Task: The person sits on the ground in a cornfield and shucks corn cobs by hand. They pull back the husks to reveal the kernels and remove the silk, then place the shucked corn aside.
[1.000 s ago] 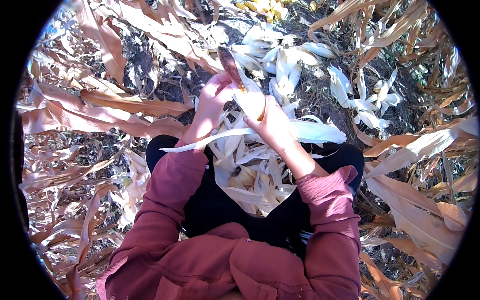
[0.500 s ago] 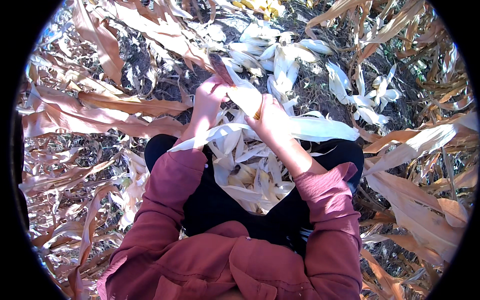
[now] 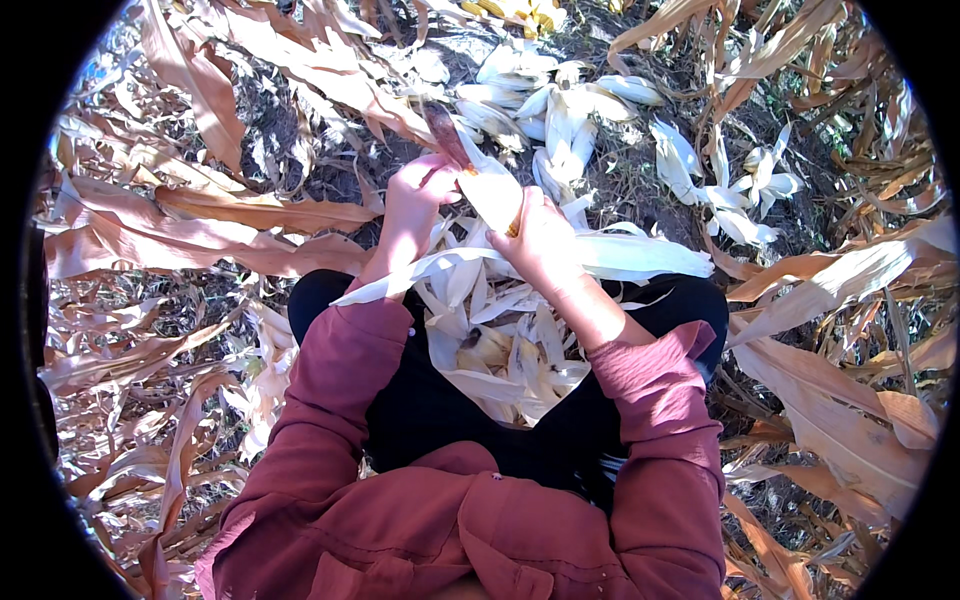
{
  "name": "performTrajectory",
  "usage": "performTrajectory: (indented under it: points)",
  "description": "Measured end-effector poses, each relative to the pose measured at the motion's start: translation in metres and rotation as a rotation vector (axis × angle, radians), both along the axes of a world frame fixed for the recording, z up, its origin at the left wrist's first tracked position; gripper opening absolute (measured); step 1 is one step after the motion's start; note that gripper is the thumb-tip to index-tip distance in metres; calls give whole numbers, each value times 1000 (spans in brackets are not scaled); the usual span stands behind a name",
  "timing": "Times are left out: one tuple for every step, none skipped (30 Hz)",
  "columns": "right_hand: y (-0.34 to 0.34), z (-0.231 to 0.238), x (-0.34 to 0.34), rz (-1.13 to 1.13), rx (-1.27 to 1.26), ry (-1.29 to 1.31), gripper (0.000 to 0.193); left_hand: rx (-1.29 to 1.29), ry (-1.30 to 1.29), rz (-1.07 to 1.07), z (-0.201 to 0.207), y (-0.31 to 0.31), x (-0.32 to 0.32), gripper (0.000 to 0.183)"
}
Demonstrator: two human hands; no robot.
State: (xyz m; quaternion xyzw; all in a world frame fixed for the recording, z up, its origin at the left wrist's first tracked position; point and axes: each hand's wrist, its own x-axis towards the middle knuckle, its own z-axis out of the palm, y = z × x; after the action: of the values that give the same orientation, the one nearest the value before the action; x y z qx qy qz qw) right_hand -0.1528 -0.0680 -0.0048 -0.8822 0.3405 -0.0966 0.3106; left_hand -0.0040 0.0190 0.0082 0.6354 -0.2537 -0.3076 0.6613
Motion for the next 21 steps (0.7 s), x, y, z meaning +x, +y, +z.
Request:
performTrajectory:
  points:
    - [0, -1, 0, 2, -1, -10, 62, -12, 19, 4, 0, -1, -1, 23]
    - [0, -2, 0, -4, -15, -11, 63, -23, 38, 8, -1, -1, -1, 24]
    - [0, -3, 0, -9, -28, -12, 63, -26, 33, 8, -2, -1, -2, 25]
    - [0, -3, 0, -15, -42, -12, 64, -28, 28, 7, -4, -2, -4, 26]
    - [0, -3, 0, -20, -19, 2, 64, -30, 22, 7, -7, -2, -5, 28]
    - [0, -3, 0, -22, 5, 16, 63, -7, -46, 17, -11, -2, -5, 29]
    - [0, -3, 1, -24, 29, 30, 62, 15, -115, 26, -17, -1, -5, 29]
    - [0, -3, 2, -27, 38, 26, 62, 38, -183, 36, -21, -1, -5, 30]
    - [-1, -3, 2, -34, 46, 23, 62, 23, -197, 21, -24, -1, -5, 30]
    - [-2, -4, 2, -40, 54, 21, 63, 8, -210, 6, -26, -1, -6, 30]
    - [-2, -5, 2, -41, 49, 11, 62, -6, -224, -8, -27, -1, -7, 31]
    - [-3, -6, 1, -40, 47, -1, 62, 1, -203, 13, -25, 0, -9, 30]
    - [-3, -6, 1, -39, 44, -13, 62, 9, -181, 35, -22, 1, -10, 30]
    - [-2, -7, 1, -36, 50, -11, 62, 17, -160, 57, -18, 1, -11, 30]
    - [-2, -6, 1, -35, 54, -8, 61, 31, -153, 62, -13, 1, -12, 29]
    - [-2, -5, 1, -35, 58, -5, 61, 44, -145, 67, -8, 1, -13, 28]
    - [-3, -5, 0, -33, 61, 0, 61, 58, -137, 72, -4, 1, -14, 27]
    - [-2, -4, 1, -27, 64, 4, 61, 62, -142, 88, -1, 2, -15, 26]
    - [-2, -3, 1, -22, 67, 8, 60, 65, -145, 103, 1, 2, -16, 25]
    - [-2, -3, 1, -22, 57, 12, 60, 68, -149, 118, 2, 2, -16, 24]
    - [-2, -4, 2, -20, 47, 16, 60, 72, -149, 117, 2, 3, -16, 23]
